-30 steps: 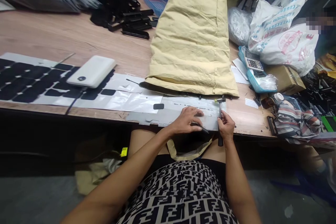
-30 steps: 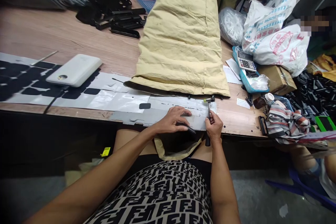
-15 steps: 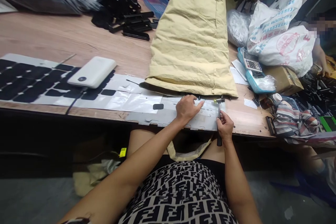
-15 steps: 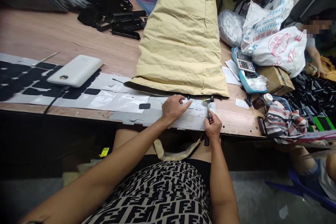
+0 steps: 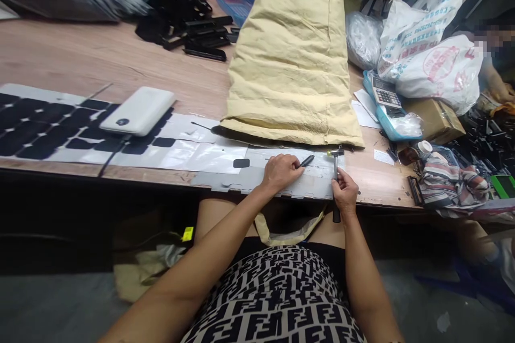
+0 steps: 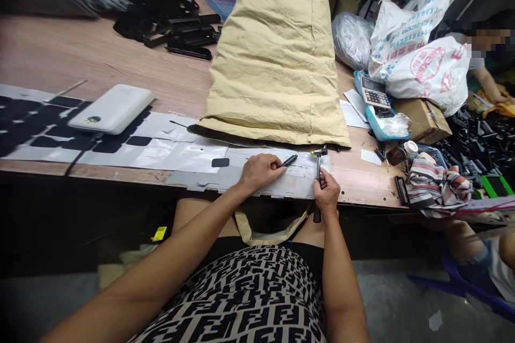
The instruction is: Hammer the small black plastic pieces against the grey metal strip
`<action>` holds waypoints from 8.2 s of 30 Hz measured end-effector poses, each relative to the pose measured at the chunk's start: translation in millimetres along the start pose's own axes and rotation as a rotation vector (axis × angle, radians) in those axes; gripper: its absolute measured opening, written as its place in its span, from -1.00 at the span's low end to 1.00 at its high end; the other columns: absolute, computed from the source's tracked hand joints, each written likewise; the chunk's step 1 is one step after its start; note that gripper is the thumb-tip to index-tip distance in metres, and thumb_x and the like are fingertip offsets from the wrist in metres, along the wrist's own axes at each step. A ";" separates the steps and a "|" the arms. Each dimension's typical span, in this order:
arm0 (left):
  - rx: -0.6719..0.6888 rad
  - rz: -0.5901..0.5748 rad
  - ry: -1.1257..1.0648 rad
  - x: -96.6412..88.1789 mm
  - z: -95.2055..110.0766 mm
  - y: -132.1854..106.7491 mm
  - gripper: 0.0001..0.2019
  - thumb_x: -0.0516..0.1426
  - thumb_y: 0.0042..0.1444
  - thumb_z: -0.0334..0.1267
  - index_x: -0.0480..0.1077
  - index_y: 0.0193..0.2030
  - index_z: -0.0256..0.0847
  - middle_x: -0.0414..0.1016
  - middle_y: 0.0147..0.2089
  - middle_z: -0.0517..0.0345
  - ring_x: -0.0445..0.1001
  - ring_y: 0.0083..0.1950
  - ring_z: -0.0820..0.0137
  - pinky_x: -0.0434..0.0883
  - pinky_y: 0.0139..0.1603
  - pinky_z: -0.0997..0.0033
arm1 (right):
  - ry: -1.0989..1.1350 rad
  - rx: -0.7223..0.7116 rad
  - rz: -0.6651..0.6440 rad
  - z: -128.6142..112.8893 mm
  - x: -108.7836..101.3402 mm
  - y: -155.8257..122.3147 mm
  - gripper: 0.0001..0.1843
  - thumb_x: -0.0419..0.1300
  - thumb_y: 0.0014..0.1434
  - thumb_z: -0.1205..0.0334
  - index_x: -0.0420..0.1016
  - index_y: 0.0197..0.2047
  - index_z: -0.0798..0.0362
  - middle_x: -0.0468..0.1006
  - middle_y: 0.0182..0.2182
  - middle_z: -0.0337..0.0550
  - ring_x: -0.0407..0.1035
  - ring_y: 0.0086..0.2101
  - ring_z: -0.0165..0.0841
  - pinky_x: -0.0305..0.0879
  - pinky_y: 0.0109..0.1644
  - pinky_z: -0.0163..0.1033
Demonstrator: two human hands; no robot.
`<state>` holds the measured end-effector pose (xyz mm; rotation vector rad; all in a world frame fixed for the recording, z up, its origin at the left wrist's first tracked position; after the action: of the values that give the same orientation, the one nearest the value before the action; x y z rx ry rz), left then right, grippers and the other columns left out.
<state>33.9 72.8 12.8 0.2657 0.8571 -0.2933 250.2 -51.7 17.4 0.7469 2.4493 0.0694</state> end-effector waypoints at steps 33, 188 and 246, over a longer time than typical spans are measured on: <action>0.092 -0.006 -0.062 22.3 9.8 12.8 -0.77 0.17 0.26 -0.19 0.59 -0.01 -0.07 0.47 -0.14 0.08 0.44 -0.01 0.21 0.26 -0.05 0.20 | -0.237 -0.458 -0.075 -70.4 13.3 -25.8 -0.54 0.14 0.17 0.34 0.55 0.14 0.09 0.59 -0.30 -0.07 0.46 -0.32 -0.26 0.48 -0.16 -0.15; 0.263 -0.070 -0.210 26.2 17.8 19.9 -0.69 0.06 0.28 -0.06 0.59 -0.20 -0.13 0.48 -0.26 0.11 0.42 -0.14 0.28 0.31 -0.06 0.26 | 0.129 0.097 -0.013 17.7 -4.6 23.5 -0.43 0.28 0.03 0.10 0.61 0.10 0.15 0.49 -0.36 -0.19 0.25 -0.45 -0.44 0.34 -0.32 -0.28; 0.078 0.038 0.050 -5.5 -5.8 -3.7 -0.77 0.19 0.21 -0.12 0.60 -0.12 -0.15 0.54 -0.19 0.01 0.46 -0.07 0.14 0.31 -0.02 0.16 | 0.115 0.082 -0.012 13.9 -3.5 23.3 -0.41 0.26 0.04 0.10 0.59 0.12 0.17 0.45 -0.37 -0.21 0.21 -0.46 -0.46 0.32 -0.35 -0.29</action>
<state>25.1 72.1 13.0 0.3629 0.8896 -0.2858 271.7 -35.5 12.4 0.7836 2.5792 0.0079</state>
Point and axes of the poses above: each hand's wrist, its own y-axis towards the middle knuckle, its own x-axis out of the palm, z = x × y, the point moved 10 cm from there along y, towards the middle knuckle
